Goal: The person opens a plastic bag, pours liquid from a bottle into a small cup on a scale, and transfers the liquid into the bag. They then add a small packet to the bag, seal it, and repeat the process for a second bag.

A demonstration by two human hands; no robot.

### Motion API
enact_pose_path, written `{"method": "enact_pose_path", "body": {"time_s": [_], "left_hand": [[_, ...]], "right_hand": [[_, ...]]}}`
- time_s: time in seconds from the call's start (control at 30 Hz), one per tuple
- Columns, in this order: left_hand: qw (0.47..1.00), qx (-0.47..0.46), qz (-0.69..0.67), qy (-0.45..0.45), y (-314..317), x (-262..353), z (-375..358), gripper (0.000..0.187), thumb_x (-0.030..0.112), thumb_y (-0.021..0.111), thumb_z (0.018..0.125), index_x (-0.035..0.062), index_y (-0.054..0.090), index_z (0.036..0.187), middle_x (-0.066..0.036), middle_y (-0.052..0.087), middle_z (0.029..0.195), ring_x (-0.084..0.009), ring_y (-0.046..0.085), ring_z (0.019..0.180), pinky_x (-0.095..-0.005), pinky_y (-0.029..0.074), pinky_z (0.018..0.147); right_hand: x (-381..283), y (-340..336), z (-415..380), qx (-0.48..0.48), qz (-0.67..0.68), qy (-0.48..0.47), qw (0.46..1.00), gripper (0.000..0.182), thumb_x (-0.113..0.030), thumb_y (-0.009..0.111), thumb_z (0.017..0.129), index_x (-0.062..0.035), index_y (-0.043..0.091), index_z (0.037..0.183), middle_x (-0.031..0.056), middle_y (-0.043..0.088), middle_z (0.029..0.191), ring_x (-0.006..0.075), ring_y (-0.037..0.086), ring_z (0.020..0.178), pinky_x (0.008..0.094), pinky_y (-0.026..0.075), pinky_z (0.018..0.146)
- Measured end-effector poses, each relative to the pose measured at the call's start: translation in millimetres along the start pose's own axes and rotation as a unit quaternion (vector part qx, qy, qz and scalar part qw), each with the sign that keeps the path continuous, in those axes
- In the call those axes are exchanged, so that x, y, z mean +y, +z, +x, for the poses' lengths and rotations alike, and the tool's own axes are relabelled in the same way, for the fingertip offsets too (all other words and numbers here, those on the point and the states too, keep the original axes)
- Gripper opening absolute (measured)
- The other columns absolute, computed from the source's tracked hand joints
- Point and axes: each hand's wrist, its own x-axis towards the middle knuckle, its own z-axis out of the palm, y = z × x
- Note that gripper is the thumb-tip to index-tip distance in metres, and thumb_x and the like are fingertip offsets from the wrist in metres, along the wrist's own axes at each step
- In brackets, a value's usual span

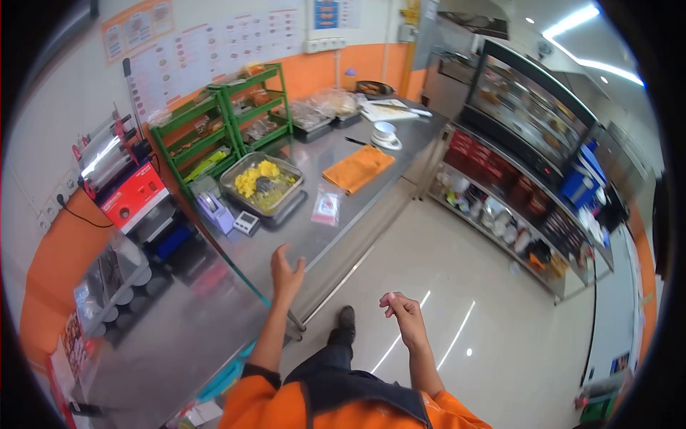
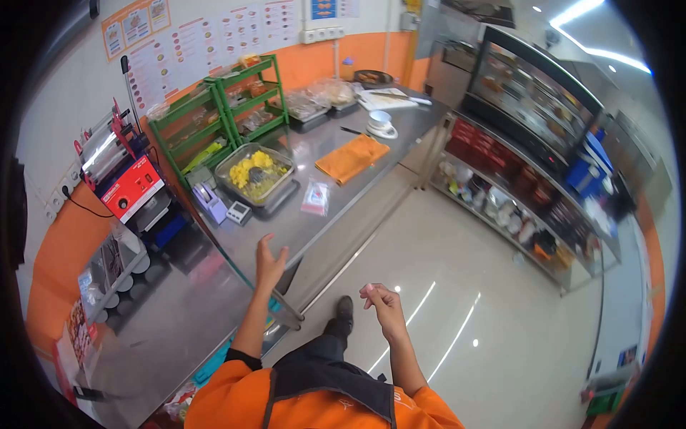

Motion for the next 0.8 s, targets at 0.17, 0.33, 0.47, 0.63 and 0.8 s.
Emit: {"method": "enact_pose_path", "body": {"time_s": [0.17,0.33,0.47,0.63,0.8], "left_hand": [[0.999,-0.023,0.017,-0.032,139.0,-20.9,109.9,0.061,0.023,0.073,0.075,0.0015,0.046,0.125,-0.02,0.05,0.125,-0.037,0.046,0.118,-0.0441,0.036,0.101],[0.972,-0.058,0.211,-0.088,218.4,-8.9,155.1,0.064,0.026,0.078,0.069,0.0105,0.049,0.124,-0.017,0.047,0.126,-0.0435,0.04,0.12,-0.0534,0.032,0.1],[0.962,-0.028,0.241,-0.127,225.4,-8.5,180.1,0.062,0.025,0.078,0.068,0.0103,0.051,0.121,-0.017,0.049,0.124,-0.0408,0.045,0.116,-0.0505,0.035,0.098],[0.996,0.028,0.047,-0.073,230.0,37.6,202.0,0.052,0.017,0.073,0.072,0.0085,0.052,0.119,-0.016,0.055,0.116,-0.0364,0.054,0.108,-0.0437,0.042,0.093],[0.988,0.119,0.049,-0.087,296.4,72.8,236.5,0.054,0.013,0.073,0.071,0.0052,0.05,0.12,-0.017,0.053,0.119,-0.0372,0.051,0.113,-0.043,0.041,0.096]], "right_hand": [[-2.7,-12.7,157.5,-0.091,-0.042,0.071,0.992,0.019,-0.02,0.059,0.095,-0.0025,0.066,0.096,0.0053,0.066,0.097,0.0132,0.061,0.09,0.0274,0.045,0.078],[1.9,-52.3,273.5,-0.179,-0.087,0.095,0.975,0.019,-0.016,0.059,0.094,-0.0022,0.062,0.106,0.005,0.066,0.101,0.0131,0.061,0.088,0.0279,0.047,0.079],[4.6,-54.6,390.0,-0.21,-0.164,0.061,0.962,0.018,-0.015,0.058,0.094,-0.0017,0.063,0.105,0.0074,0.067,0.097,0.0148,0.062,0.085,0.0284,0.049,0.075],[20.5,-16.2,510.9,-0.39,-0.119,-0.035,0.913,0.017,-0.017,0.059,0.094,-0.0023,0.061,0.103,0.0099,0.065,0.096,0.0172,0.064,0.079,0.028,0.051,0.07],[-30.4,-22.5,586.4,-0.507,-0.147,0.0,0.849,0.018,-0.015,0.062,0.093,0.0005,0.059,0.102,0.0086,0.064,0.094,0.0138,0.064,0.08,0.0259,0.053,0.065]]}}
